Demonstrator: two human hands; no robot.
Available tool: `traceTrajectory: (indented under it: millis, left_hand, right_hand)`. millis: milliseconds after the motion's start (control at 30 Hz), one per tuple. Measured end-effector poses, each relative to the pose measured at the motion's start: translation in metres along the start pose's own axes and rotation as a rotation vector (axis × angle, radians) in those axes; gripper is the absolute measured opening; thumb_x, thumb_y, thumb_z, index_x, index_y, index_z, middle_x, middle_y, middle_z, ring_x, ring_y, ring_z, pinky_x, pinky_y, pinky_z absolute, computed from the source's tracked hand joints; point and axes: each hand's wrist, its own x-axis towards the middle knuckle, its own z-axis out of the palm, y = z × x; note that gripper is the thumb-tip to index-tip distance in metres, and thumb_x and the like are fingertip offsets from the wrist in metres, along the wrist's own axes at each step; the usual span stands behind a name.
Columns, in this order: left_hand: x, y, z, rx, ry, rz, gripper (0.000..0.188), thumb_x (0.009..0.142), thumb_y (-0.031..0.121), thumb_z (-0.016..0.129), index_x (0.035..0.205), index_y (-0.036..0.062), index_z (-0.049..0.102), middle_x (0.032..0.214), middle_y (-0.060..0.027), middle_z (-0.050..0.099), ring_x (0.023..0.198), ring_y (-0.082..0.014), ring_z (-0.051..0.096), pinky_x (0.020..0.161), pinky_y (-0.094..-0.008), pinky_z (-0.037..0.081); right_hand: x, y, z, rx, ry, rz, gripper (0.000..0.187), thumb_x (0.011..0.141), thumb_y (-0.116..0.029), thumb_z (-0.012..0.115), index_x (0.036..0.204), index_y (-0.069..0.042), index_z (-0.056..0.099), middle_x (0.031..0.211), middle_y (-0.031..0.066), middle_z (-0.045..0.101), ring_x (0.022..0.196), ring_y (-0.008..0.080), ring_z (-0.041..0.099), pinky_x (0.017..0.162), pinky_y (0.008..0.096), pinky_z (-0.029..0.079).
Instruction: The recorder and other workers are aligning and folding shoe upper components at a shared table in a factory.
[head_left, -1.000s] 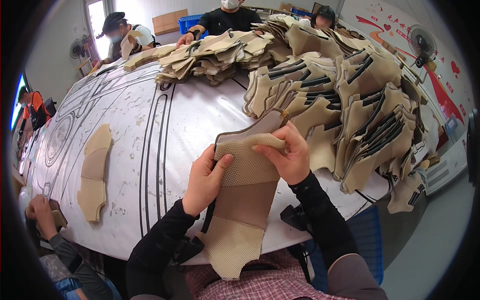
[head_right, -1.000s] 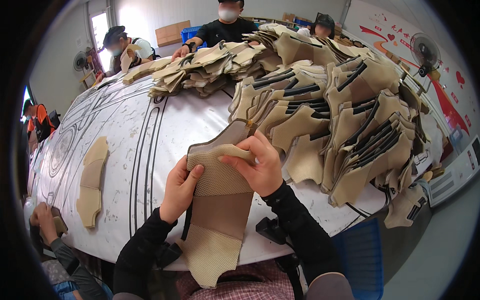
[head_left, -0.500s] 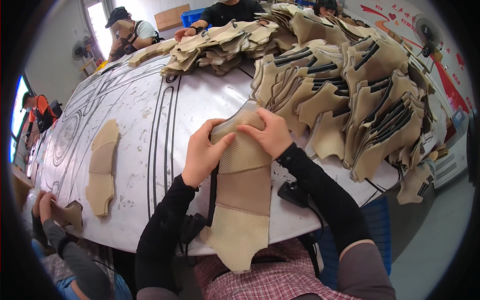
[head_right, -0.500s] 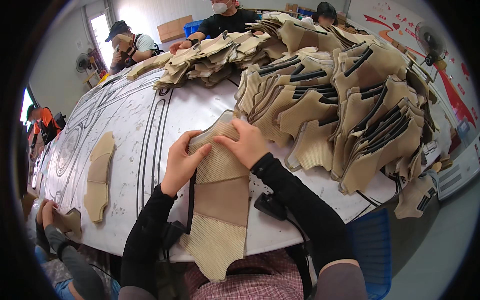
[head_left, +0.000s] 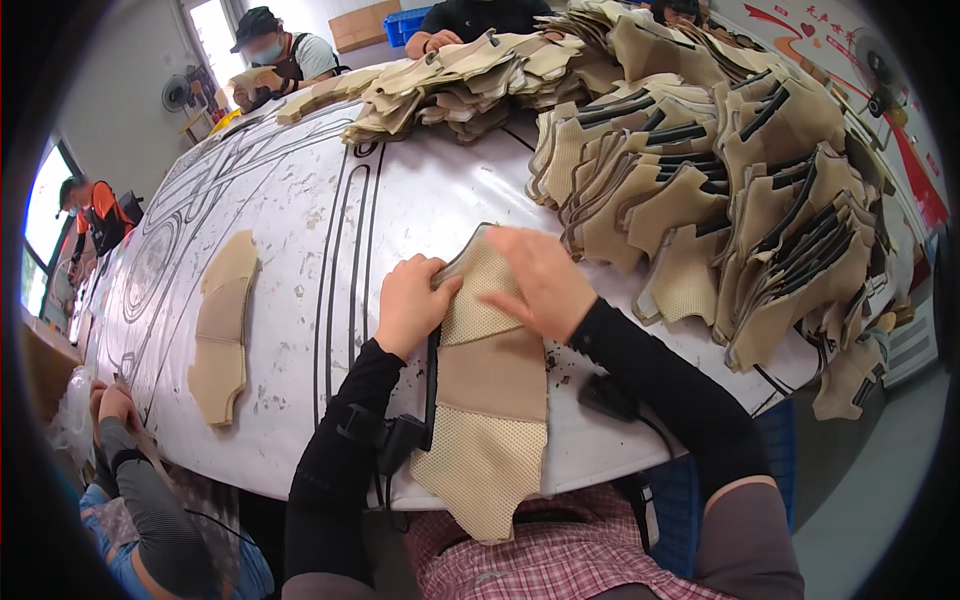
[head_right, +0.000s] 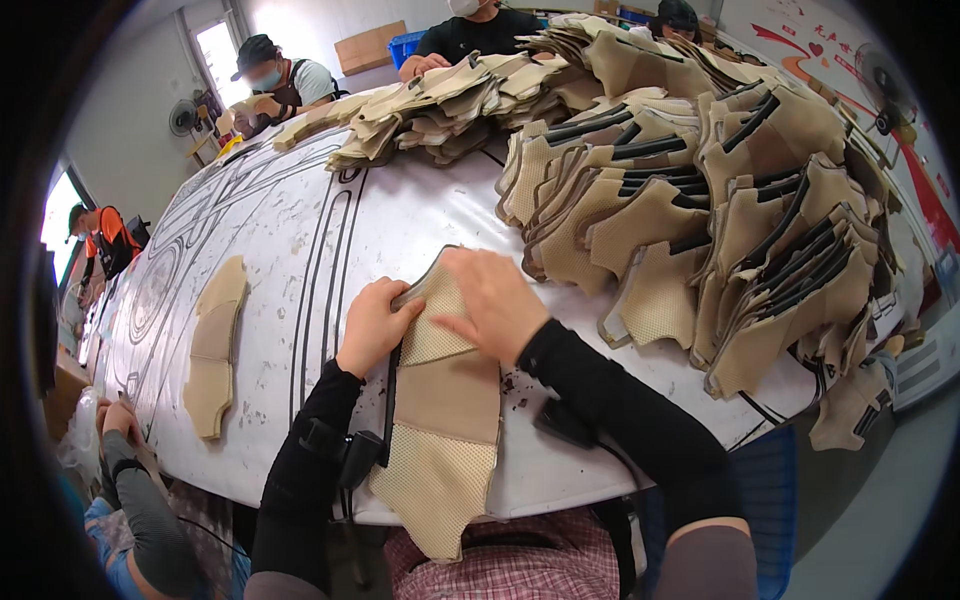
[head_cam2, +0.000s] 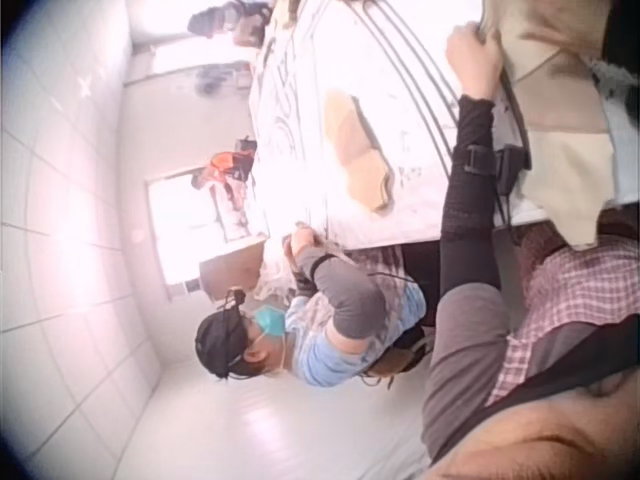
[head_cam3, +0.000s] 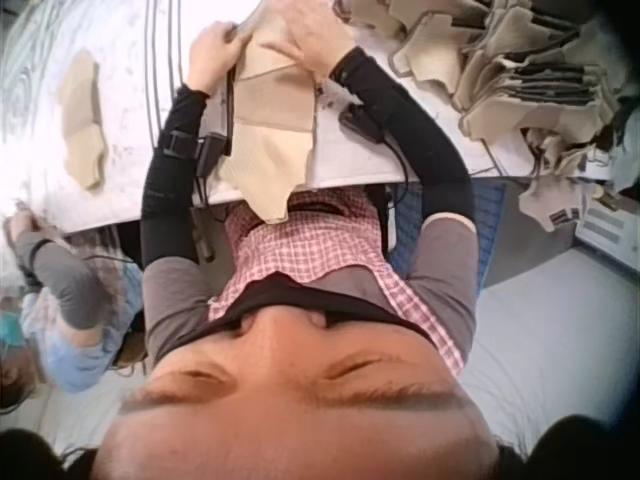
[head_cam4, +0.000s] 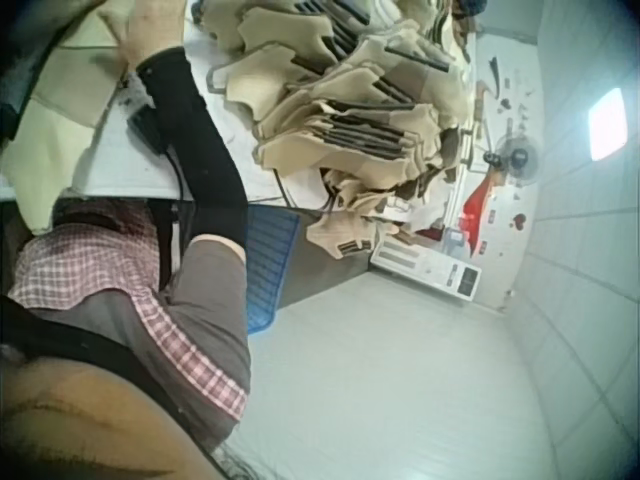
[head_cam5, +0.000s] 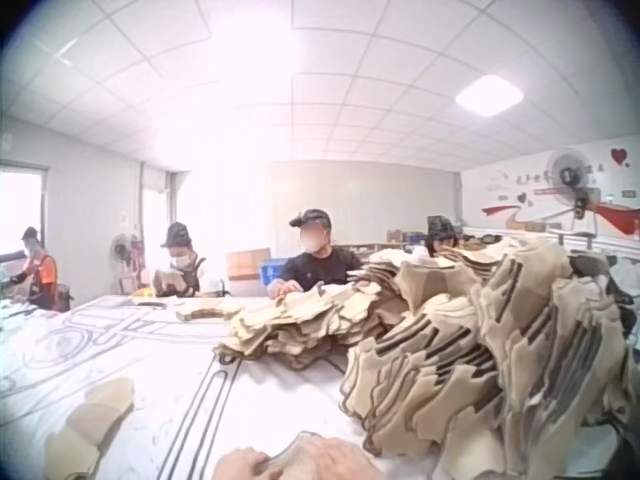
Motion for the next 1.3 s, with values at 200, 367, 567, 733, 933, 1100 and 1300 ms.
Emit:
traceTrajectory:
  millis: [200,367,567,733,933,1100,1300]
  left_hand:
    - [-0.001,0.002,0.003,0.036,0.017,0.035,0.028,0.089,0.027,0.068,0.100,0.0022,0.072,0.091,-0.0151,0.066,0.090,-0.0338,0.062,0.081,-0.0442,0.050]
    - [-0.004,0.007,-0.005,0.017,-0.019,0.034,0.027,0.089,0.024,0.069,0.102,0.0004,0.068,0.094,-0.0148,0.063,0.092,-0.0344,0.060,0.079,-0.0435,0.048]
    - [-0.038,0.028,-0.003,0.200,-0.235,0.420,0.073,0.092,0.022,0.064,0.149,-0.0099,0.031,0.156,-0.0267,0.034,0.145,-0.0386,0.034,0.122,-0.0427,0.024]
    - [-0.046,0.026,-0.007,0.246,-0.224,0.414,0.069,0.100,0.035,0.048,0.147,-0.0126,0.034,0.155,-0.0288,0.035,0.147,-0.0369,0.032,0.122,-0.0434,0.024]
    - [-0.030,0.002,-0.014,0.225,-0.236,0.334,0.066,0.102,0.038,0.047,0.149,-0.0067,0.037,0.157,-0.0237,0.035,0.147,-0.0338,0.033,0.121,-0.0420,0.025]
    - [-0.026,0.008,-0.011,0.311,-0.246,0.318,0.062,0.104,0.037,0.044,0.151,-0.0034,0.036,0.156,-0.0219,0.039,0.145,-0.0318,0.037,0.118,-0.0411,0.028]
    - [-0.031,0.007,-0.003,0.361,-0.139,0.352,0.055,0.106,0.032,0.040,0.149,-0.0020,0.040,0.156,-0.0187,0.039,0.145,-0.0288,0.038,0.117,-0.0402,0.030]
  right_hand:
    - [-0.031,-0.003,0.018,-0.022,-0.326,-0.026,0.083,0.098,-0.058,0.046,0.148,0.008,0.036,0.155,0.0272,0.035,0.149,0.0359,0.028,0.123,0.0443,0.021]
    - [-0.023,0.000,0.024,0.001,-0.348,-0.018,0.069,0.100,-0.041,0.044,0.149,0.006,0.036,0.157,0.0240,0.034,0.149,0.0335,0.028,0.123,0.0430,0.021]
    - [-0.025,0.009,0.035,0.049,-0.327,0.010,0.058,0.097,-0.027,0.043,0.146,0.004,0.041,0.155,0.0222,0.038,0.147,0.0321,0.032,0.122,0.0429,0.024]
    - [-0.018,0.022,0.025,0.470,-0.260,0.135,0.054,0.099,-0.033,0.048,0.136,0.007,0.051,0.148,0.0259,0.045,0.142,0.0357,0.040,0.120,0.0470,0.026]
    - [-0.064,-0.032,-0.005,0.143,-0.299,0.010,0.063,0.100,-0.038,0.052,0.144,0.006,0.042,0.153,0.0250,0.039,0.145,0.0384,0.034,0.121,0.0477,0.023]
    - [-0.065,-0.036,-0.008,0.100,-0.332,0.012,0.066,0.099,-0.038,0.052,0.146,0.006,0.039,0.154,0.0254,0.037,0.146,0.0380,0.033,0.121,0.0476,0.024]
    - [-0.084,-0.070,-0.019,0.044,-0.424,-0.068,0.065,0.100,-0.038,0.049,0.144,0.008,0.041,0.156,0.0248,0.036,0.147,0.0357,0.032,0.121,0.0463,0.023]
